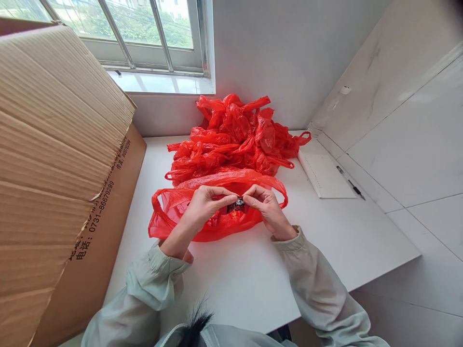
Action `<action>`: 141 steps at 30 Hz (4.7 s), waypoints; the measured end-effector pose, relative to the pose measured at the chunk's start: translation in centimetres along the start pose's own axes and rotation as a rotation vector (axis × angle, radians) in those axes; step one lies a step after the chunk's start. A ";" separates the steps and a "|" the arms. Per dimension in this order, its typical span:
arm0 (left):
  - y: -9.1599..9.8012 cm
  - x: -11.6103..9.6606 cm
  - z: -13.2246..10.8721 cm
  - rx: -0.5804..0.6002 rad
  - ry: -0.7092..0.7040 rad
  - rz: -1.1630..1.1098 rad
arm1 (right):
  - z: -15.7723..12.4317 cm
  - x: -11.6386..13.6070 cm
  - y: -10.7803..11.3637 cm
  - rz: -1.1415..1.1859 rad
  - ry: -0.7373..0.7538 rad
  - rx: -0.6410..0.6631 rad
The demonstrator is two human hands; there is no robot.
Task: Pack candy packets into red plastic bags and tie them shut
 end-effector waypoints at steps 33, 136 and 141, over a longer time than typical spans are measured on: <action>0.5 0.0 -0.3 0.249 0.093 0.126 | 0.1 -0.5 1.0 -0.048 -0.125 0.044; -0.3 -3.5 -2.5 0.399 0.164 -0.112 | -0.3 0.5 0.0 -0.711 0.026 -0.027; -0.3 -3.6 -2.7 0.374 0.109 -0.020 | -0.3 0.5 0.1 -0.740 0.017 -0.031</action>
Point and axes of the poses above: each hand's wrist, its own z-axis towards the middle knuckle, its own y-axis out of the back of the hand, x = y × z, the point moved 3 cm from there along z, towards the middle knuckle, and after that the axes turned 8 degrees about x, right-handed, at the moved point
